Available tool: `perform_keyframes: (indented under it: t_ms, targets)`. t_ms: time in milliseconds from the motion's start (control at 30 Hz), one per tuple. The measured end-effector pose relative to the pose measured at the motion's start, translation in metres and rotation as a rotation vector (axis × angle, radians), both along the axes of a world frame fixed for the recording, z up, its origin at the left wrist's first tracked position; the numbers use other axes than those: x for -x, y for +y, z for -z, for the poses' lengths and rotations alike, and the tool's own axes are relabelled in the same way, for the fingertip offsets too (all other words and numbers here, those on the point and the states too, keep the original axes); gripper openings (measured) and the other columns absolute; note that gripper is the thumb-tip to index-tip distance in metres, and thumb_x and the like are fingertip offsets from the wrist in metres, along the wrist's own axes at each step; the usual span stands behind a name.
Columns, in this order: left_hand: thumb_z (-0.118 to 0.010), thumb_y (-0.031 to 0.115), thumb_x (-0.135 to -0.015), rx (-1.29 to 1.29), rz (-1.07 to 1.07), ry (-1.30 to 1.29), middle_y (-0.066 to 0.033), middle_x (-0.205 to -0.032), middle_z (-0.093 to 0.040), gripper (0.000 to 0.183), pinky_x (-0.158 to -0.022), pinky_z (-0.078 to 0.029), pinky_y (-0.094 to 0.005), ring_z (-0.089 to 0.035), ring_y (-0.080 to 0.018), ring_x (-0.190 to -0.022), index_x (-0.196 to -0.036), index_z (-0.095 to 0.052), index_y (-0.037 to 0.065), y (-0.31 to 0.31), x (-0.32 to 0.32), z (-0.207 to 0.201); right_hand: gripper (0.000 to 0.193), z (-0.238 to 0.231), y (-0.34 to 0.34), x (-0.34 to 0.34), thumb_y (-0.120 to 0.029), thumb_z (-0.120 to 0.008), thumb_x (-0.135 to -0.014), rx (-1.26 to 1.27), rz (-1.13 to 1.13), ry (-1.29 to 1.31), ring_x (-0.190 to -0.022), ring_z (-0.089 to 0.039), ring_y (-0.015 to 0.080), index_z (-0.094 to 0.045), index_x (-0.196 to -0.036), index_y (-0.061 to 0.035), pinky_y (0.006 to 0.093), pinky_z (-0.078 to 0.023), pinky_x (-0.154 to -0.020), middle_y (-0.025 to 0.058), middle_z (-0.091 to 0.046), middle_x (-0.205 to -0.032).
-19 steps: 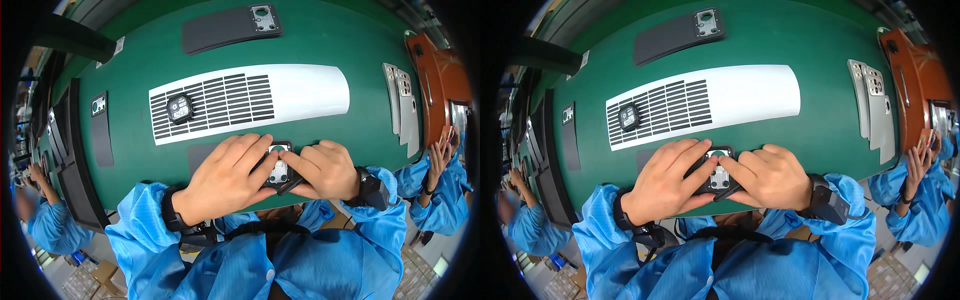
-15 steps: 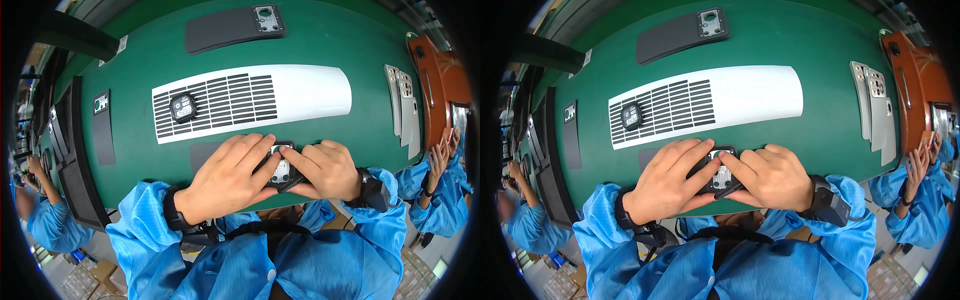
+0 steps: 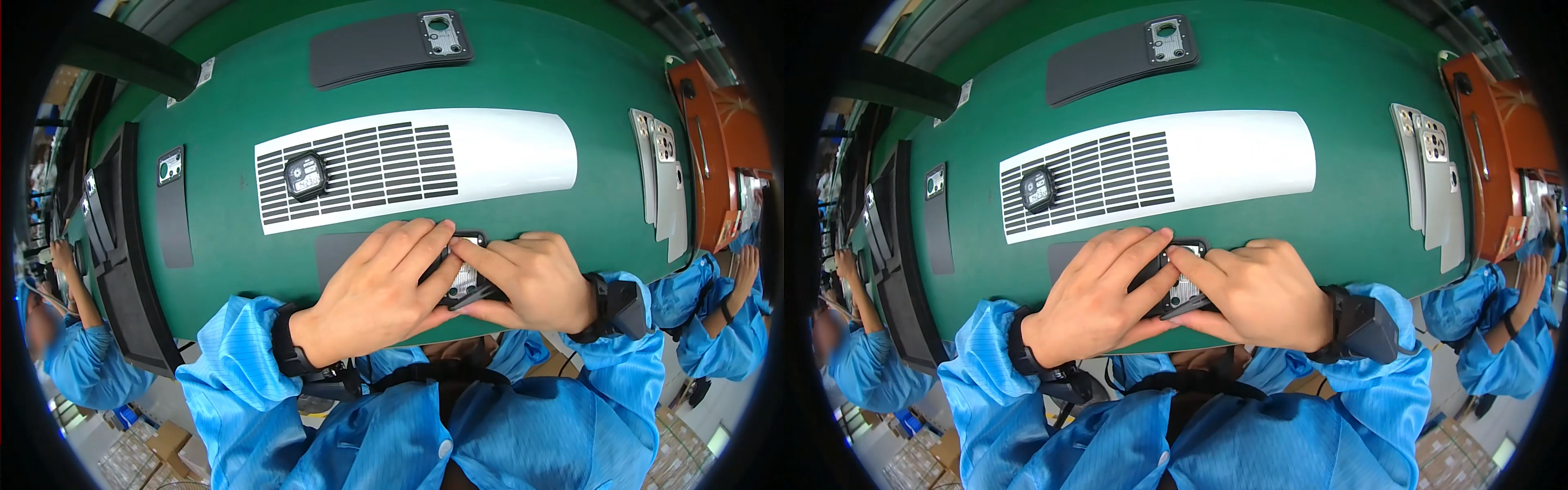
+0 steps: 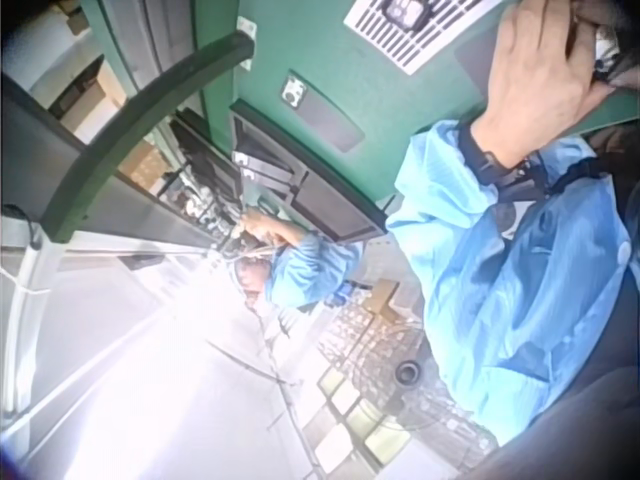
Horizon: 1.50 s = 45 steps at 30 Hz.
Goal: Assembling internal components and applying adhesive strips to mobile phone housings at a factory workbench.
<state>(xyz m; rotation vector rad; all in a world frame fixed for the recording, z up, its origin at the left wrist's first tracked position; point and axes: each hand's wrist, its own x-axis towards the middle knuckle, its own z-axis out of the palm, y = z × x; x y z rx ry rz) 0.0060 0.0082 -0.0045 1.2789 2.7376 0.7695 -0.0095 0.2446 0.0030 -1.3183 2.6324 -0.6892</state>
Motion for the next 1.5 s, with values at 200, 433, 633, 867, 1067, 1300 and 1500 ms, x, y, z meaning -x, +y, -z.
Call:
perform_keyframes:
  t_ms: [200, 433, 633, 867, 1067, 1300, 1500]
  targets:
    - [-0.079, 0.033, -0.071, 0.022, -0.007, -0.001, -0.0194, -0.134, -0.052, 0.059, -0.097, -0.046, -0.0453, -0.052, -0.0353, -0.118, -0.118, -0.064, 0.001, -0.001, -0.001, 0.001, 0.06, -0.01, -0.002, -0.003, -0.045, -0.072, -0.082, -0.007, 0.084, -0.137, -0.061, -0.065, 0.0283, -0.061, -0.12, 0.0006, 0.0365, -0.051, -0.059, 0.0115, -0.065, -0.073]
    - [-0.079, 0.033, -0.071, 0.023, 0.009, -0.007, -0.0192, -0.135, -0.052, 0.061, -0.097, -0.046, -0.0457, -0.051, -0.0354, -0.119, -0.121, -0.063, 0.001, -0.001, 0.0, 0.0, 0.066, 0.003, 0.008, -0.014, -0.041, -0.073, -0.077, -0.026, 0.135, -0.03, -0.061, -0.063, 0.0259, -0.059, -0.126, 0.0014, 0.0349, -0.051, -0.059, 0.0098, -0.064, -0.078]
    - [-0.08, 0.033, -0.071, 0.033, 0.008, -0.007, -0.019, -0.134, -0.052, 0.062, -0.097, -0.046, -0.0461, -0.051, -0.0353, -0.119, -0.121, -0.063, 0.001, -0.002, 0.0, 0.0, 0.073, 0.006, 0.007, -0.014, -0.042, -0.073, -0.073, -0.03, 0.096, 0.067, -0.058, -0.059, 0.0212, -0.058, -0.128, 0.0021, 0.0321, -0.049, -0.056, 0.006, -0.059, -0.075]
    - [-0.08, 0.031, -0.07, 0.021, 0.003, -0.023, -0.0183, -0.134, -0.052, 0.061, -0.098, -0.046, -0.0461, -0.051, -0.0353, -0.119, -0.12, -0.063, 0.001, -0.001, -0.001, 0.0, 0.071, 0.004, 0.004, -0.013, -0.041, -0.074, -0.073, -0.044, 0.095, 0.065, -0.056, -0.06, 0.0211, -0.058, -0.127, 0.0019, 0.0321, -0.05, -0.055, 0.0056, -0.06, -0.073]
    - [-0.081, 0.029, -0.068, 0.036, 0.0, -0.019, -0.0181, -0.135, -0.051, 0.061, -0.099, -0.045, -0.0452, -0.051, -0.0347, -0.12, -0.119, -0.064, 0.001, 0.0, 0.0, -0.001, 0.071, -0.002, -0.01, -0.008, -0.043, -0.075, -0.074, -0.052, 0.076, -0.01, -0.057, -0.064, 0.0236, -0.058, -0.126, 0.0016, 0.033, -0.051, -0.057, 0.0086, -0.064, -0.072]
    - [-0.081, 0.031, -0.069, 0.032, -0.008, -0.025, -0.0182, -0.136, -0.052, 0.06, -0.099, -0.046, -0.0447, -0.052, -0.0346, -0.12, -0.118, -0.064, 0.002, 0.0, -0.001, -0.002, 0.066, -0.009, 0.008, -0.013, -0.037, -0.08, -0.071, -0.077, 0.189, -0.082, -0.059, -0.065, 0.0283, -0.062, -0.124, -0.002, 0.036, -0.051, -0.062, 0.0092, -0.066, -0.071]
    - [-0.08, 0.033, -0.071, 0.031, 0.004, -0.013, -0.0192, -0.133, -0.053, 0.059, -0.098, -0.046, -0.0448, -0.053, -0.0357, -0.118, -0.118, -0.064, 0.002, 0.002, 0.001, -0.003, 0.05, 0.015, 0.012, -0.006, -0.037, -0.08, -0.075, 0.137, 0.232, 0.007, -0.056, -0.064, 0.025, -0.067, -0.11, -0.0044, 0.0352, -0.05, -0.054, 0.0074, -0.064, -0.069]
